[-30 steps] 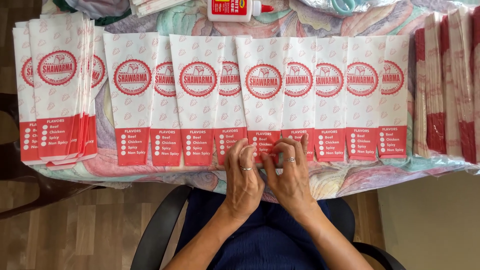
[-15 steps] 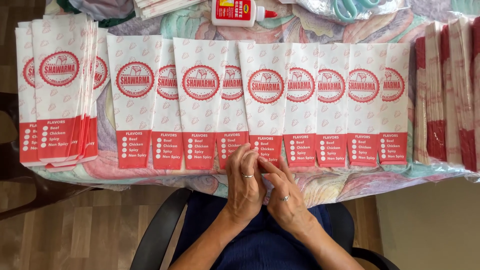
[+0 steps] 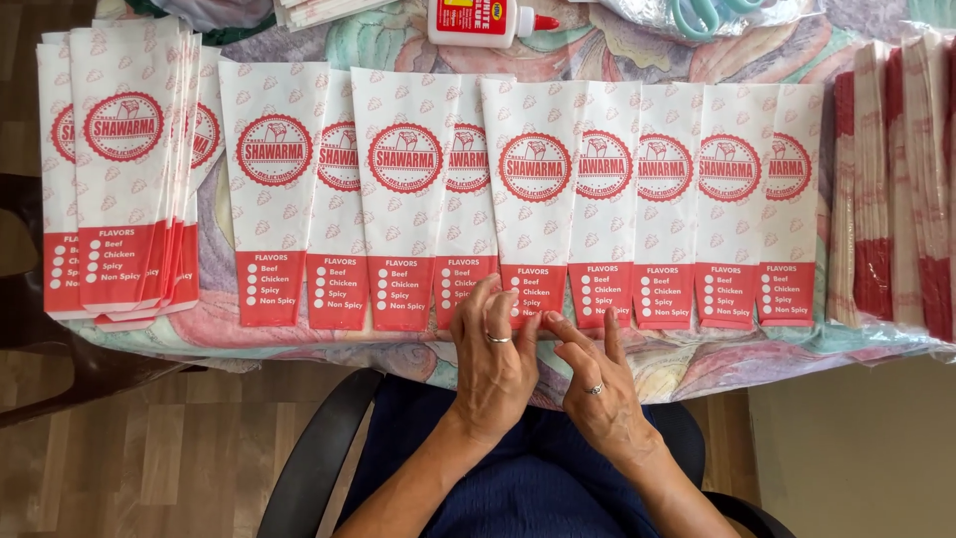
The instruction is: Assembling paper bags by aligning them, applying glue to the edges, and stacking them in an organized manner.
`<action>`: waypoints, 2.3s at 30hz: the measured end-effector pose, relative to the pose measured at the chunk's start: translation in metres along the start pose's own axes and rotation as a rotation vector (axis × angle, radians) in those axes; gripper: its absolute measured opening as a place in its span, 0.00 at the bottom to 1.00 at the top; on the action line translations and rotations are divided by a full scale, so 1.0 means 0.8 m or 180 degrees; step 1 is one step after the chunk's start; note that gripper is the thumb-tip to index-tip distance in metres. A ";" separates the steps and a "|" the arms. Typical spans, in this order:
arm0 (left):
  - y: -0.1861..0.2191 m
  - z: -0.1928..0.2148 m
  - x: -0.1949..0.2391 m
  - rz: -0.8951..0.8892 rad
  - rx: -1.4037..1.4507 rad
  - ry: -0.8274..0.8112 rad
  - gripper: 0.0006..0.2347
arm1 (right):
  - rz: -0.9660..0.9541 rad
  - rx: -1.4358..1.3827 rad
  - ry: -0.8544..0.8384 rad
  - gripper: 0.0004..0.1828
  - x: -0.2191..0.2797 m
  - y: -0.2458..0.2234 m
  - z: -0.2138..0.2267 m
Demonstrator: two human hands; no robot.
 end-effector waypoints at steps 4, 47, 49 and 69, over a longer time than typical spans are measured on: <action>-0.001 0.002 -0.005 0.0155 0.0181 0.0016 0.10 | -0.0048 -0.0123 -0.0090 0.26 -0.006 0.000 0.008; -0.095 0.100 -0.014 -0.0647 0.0882 -0.0544 0.02 | 0.0024 -0.0794 0.0403 0.01 -0.095 -0.039 -0.022; -0.097 0.095 -0.011 -0.0552 0.0851 -0.0609 0.02 | -0.0053 -0.0817 0.0411 0.01 -0.097 -0.040 -0.023; -0.067 0.088 -0.036 0.0964 0.0978 -0.0515 0.15 | -0.1025 -0.0965 0.0421 0.13 -0.121 -0.044 -0.041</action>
Point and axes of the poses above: each hand's wrist, its own x-axis away from the middle knuckle, its own z-axis out of the back of the hand, y = z × x, the point moved 1 cm from there along -x, towards the middle knuckle, and after that the axes turned 4 degrees about x, right-handed, at the moved point
